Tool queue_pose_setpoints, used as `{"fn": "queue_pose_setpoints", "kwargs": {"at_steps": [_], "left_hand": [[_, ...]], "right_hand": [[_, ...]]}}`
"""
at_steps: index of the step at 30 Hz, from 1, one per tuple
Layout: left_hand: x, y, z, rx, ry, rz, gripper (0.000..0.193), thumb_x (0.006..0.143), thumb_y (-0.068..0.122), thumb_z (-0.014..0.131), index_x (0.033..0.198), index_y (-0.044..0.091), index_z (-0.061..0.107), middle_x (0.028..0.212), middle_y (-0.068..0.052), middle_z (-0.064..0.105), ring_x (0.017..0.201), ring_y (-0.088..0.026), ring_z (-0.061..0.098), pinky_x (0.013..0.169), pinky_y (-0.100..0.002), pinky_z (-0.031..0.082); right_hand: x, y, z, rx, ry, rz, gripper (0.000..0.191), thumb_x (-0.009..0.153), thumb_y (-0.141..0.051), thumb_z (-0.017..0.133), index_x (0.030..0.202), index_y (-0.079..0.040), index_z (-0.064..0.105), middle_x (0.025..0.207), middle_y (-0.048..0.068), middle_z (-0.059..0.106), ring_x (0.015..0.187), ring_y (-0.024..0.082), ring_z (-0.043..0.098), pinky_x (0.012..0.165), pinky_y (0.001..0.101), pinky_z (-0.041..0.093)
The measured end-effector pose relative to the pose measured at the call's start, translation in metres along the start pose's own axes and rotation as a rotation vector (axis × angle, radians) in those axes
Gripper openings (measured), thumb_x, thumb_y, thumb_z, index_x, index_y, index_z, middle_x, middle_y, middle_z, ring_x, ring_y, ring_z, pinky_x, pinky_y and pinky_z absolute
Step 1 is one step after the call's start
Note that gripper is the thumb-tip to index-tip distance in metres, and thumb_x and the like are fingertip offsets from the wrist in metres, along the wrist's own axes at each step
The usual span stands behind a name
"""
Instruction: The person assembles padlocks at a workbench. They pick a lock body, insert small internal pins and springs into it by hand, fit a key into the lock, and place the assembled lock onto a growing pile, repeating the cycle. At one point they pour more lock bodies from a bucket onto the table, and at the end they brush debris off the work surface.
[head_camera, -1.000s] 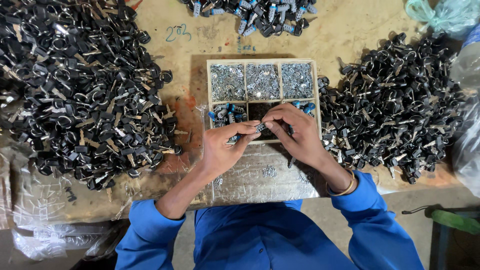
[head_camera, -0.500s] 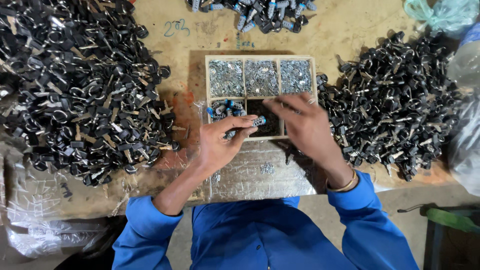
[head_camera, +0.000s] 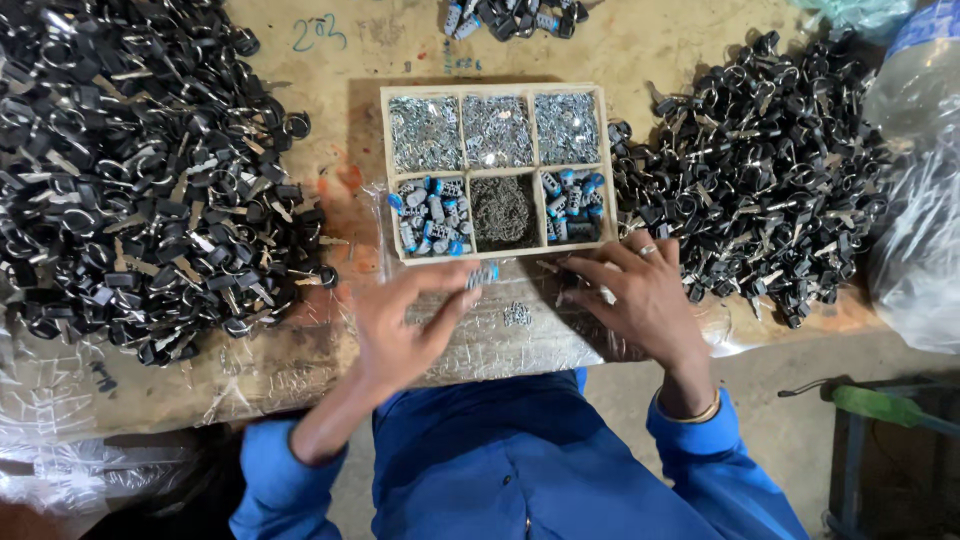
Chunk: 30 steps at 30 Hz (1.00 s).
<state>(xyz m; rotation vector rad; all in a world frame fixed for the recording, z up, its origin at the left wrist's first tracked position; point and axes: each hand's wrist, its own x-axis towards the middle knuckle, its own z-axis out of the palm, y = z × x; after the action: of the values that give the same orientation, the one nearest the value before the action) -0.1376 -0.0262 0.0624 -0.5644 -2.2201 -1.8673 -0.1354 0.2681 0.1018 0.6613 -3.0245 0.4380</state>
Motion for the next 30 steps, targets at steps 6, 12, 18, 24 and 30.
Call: {"fn": "queue_pose_setpoints", "kwargs": {"at_steps": [6, 12, 18, 24, 30], "left_hand": [[-0.081, 0.005, 0.025, -0.206, 0.075, -0.152, 0.025, 0.087, -0.009, 0.079, 0.106, 0.001, 0.068, 0.113, -0.019, 0.077, 0.107, -0.027, 0.078, 0.091, -0.035, 0.064], [0.025, 0.093, 0.01, 0.073, -0.412, -0.093, 0.025, 0.076, 0.006, 0.064, 0.1, 0.001, 0.068, 0.111, -0.027, 0.065, 0.11, -0.04, 0.062, 0.091, -0.039, 0.051], [0.099, 0.005, 0.082, 2.207, -1.568, 1.562, 0.026, 0.095, 0.0, 0.047, 0.08, 0.006, 0.067, 0.087, -0.006, 0.072, 0.084, -0.02, 0.067, 0.08, -0.034, 0.052], [0.098, -0.036, 0.112, 2.133, -1.291, 1.364, 0.027, 0.096, 0.0, 0.049, 0.085, 0.002, 0.074, 0.085, -0.011, 0.07, 0.084, -0.022, 0.067, 0.075, -0.033, 0.052], [0.084, -0.057, 0.106, 2.326, -0.725, 1.273, 0.03, 0.101, 0.021, 0.057, 0.084, 0.004, 0.076, 0.076, -0.008, 0.071, 0.07, -0.013, 0.063, 0.068, -0.025, 0.051]], "right_hand": [[-0.024, -0.008, 0.031, 0.064, 0.068, 0.175, 0.036, 0.077, -0.04, 0.087, 0.1, -0.016, 0.075, 0.098, -0.001, 0.066, 0.1, 0.025, 0.055, 0.083, 0.0432, 0.035], [-0.041, -0.029, 0.038, 0.135, 0.228, 0.152, 0.035, 0.077, -0.037, 0.088, 0.104, -0.019, 0.075, 0.118, 0.003, 0.061, 0.115, 0.029, 0.052, 0.099, 0.0482, 0.036], [-0.061, -0.055, 0.046, 0.157, 0.093, 0.02, 0.047, 0.077, -0.046, 0.084, 0.115, -0.019, 0.075, 0.143, 0.008, 0.054, 0.135, 0.038, 0.041, 0.112, 0.0546, 0.029], [-0.077, -0.06, 0.049, 0.276, 0.149, 0.106, 0.062, 0.079, -0.052, 0.082, 0.125, -0.013, 0.069, 0.149, 0.009, 0.047, 0.139, 0.042, 0.037, 0.113, 0.056, 0.028], [-0.088, -0.059, 0.052, 0.092, 0.119, 0.044, 0.053, 0.076, -0.049, 0.083, 0.122, -0.026, 0.072, 0.147, 0.008, 0.05, 0.134, 0.039, 0.039, 0.112, 0.0583, 0.022]]}}
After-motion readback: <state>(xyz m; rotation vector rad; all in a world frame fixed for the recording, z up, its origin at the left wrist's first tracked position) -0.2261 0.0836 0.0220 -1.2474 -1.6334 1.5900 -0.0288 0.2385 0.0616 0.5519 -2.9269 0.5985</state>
